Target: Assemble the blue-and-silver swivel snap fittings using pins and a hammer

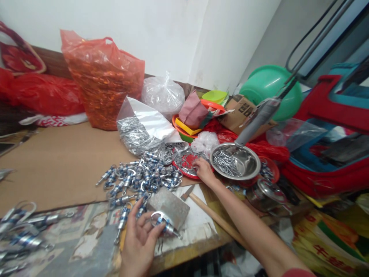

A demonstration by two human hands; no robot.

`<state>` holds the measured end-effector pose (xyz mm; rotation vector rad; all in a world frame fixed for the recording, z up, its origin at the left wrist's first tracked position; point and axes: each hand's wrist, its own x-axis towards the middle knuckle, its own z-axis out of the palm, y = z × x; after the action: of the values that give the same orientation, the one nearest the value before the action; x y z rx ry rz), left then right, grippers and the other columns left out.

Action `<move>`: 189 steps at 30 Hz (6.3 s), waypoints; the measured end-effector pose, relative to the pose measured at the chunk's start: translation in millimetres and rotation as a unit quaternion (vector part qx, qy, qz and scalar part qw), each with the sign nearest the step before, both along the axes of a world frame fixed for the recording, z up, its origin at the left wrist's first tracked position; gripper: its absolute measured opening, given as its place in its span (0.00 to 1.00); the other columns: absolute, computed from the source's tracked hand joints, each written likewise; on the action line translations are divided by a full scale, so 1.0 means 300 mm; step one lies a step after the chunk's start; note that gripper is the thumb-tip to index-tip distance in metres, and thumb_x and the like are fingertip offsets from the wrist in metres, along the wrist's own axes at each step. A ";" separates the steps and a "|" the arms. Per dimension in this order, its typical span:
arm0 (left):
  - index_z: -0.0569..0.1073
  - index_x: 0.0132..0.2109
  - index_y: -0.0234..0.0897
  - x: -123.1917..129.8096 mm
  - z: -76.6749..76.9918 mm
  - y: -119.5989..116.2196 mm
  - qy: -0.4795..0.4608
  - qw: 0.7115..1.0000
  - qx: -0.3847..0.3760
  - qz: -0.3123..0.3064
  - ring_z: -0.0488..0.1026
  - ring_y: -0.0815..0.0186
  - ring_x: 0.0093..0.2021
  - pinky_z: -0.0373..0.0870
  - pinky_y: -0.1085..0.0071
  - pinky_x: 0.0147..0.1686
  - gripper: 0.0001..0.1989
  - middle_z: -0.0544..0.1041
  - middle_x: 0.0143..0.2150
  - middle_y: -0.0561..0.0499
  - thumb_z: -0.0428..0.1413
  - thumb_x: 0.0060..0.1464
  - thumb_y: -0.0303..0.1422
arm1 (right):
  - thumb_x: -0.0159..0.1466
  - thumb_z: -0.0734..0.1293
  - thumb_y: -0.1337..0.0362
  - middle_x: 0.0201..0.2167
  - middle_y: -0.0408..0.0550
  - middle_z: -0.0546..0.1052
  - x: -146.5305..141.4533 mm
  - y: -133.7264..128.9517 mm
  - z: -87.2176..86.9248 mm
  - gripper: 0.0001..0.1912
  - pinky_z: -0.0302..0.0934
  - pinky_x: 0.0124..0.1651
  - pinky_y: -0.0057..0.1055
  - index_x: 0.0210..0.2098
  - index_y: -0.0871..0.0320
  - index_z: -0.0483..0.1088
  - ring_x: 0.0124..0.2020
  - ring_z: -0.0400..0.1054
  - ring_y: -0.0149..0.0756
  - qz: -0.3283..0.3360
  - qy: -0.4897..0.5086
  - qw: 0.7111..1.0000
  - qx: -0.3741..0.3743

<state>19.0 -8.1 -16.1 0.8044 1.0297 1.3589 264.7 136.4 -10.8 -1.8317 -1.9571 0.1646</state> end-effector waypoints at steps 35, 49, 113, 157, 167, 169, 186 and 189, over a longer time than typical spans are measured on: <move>0.51 0.58 0.44 0.011 -0.029 0.010 -0.049 0.998 0.026 0.030 0.74 0.66 0.28 0.74 0.71 0.27 0.41 0.75 0.29 0.54 0.61 0.38 0.26 | 0.59 0.60 0.73 0.26 0.46 0.71 -0.317 -0.423 0.181 0.10 0.57 0.32 0.24 0.33 0.59 0.73 0.29 0.63 0.31 0.303 -0.001 0.953 -0.011; 0.51 0.58 0.45 0.009 -0.026 0.002 -0.056 0.998 0.025 0.028 0.75 0.67 0.28 0.74 0.73 0.28 0.41 0.75 0.30 0.53 0.61 0.39 0.26 | 0.52 0.69 0.71 0.23 0.42 0.75 -0.379 -0.399 0.166 0.03 0.59 0.30 0.22 0.26 0.59 0.76 0.26 0.67 0.28 0.139 0.249 0.950 -0.127; 0.79 0.22 0.47 -0.048 0.037 0.092 0.372 0.913 0.166 0.010 0.76 0.58 0.31 0.73 0.66 0.32 0.12 0.79 0.28 0.50 0.58 0.36 0.49 | 0.63 0.60 0.65 0.43 0.50 0.71 -0.057 -0.018 0.130 0.11 0.61 0.47 0.39 0.44 0.60 0.67 0.44 0.66 0.37 -0.005 -0.156 0.982 -0.105; 0.76 0.30 0.41 -0.061 0.082 0.050 0.189 0.979 0.063 -0.048 0.70 0.63 0.41 0.64 0.70 0.44 0.05 0.74 0.37 0.52 0.58 0.44 0.36 | 0.57 0.64 0.75 0.36 0.53 0.76 -0.344 -0.470 0.098 0.13 0.66 0.38 0.29 0.42 0.60 0.70 0.38 0.69 0.33 0.291 0.178 0.905 0.256; 0.78 0.28 0.41 -0.091 0.162 0.035 0.325 0.929 0.165 -0.056 0.74 0.61 0.38 0.68 0.68 0.42 0.05 0.78 0.34 0.48 0.58 0.43 0.34 | 0.60 0.60 0.74 0.38 0.57 0.76 -0.296 -0.483 0.149 0.11 0.66 0.42 0.34 0.41 0.65 0.70 0.45 0.67 0.39 0.362 0.047 0.875 0.319; 0.78 0.27 0.42 -0.098 0.179 0.030 0.336 0.922 0.182 -0.066 0.74 0.62 0.38 0.68 0.69 0.42 0.05 0.79 0.34 0.49 0.57 0.44 0.34 | 0.60 0.60 0.74 0.37 0.57 0.76 -0.298 -0.488 0.154 0.10 0.66 0.41 0.33 0.40 0.65 0.70 0.43 0.68 0.38 0.353 0.058 0.877 0.321; 0.69 0.48 0.41 -0.041 0.116 -0.001 0.061 0.996 -0.046 -0.047 0.74 0.61 0.40 0.73 0.72 0.38 0.31 0.79 0.38 0.51 0.65 0.32 0.35 | 0.52 0.70 0.64 0.22 0.46 0.77 -0.347 -0.459 0.145 0.05 0.64 0.25 0.22 0.27 0.60 0.76 0.23 0.70 0.30 0.174 0.266 0.948 0.012; 0.67 0.50 0.40 -0.041 0.116 0.004 0.052 0.993 -0.075 -0.073 0.75 0.60 0.38 0.73 0.71 0.37 0.33 0.78 0.34 0.50 0.65 0.32 0.36 | 0.60 0.64 0.65 0.28 0.43 0.78 -0.239 -0.302 0.155 0.08 0.65 0.34 0.22 0.31 0.57 0.75 0.31 0.71 0.28 0.054 0.031 0.998 -0.029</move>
<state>6.7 -6.8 18.9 0.8274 1.1176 1.1110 192.9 45.7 35.6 -1.7359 -2.0278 0.3113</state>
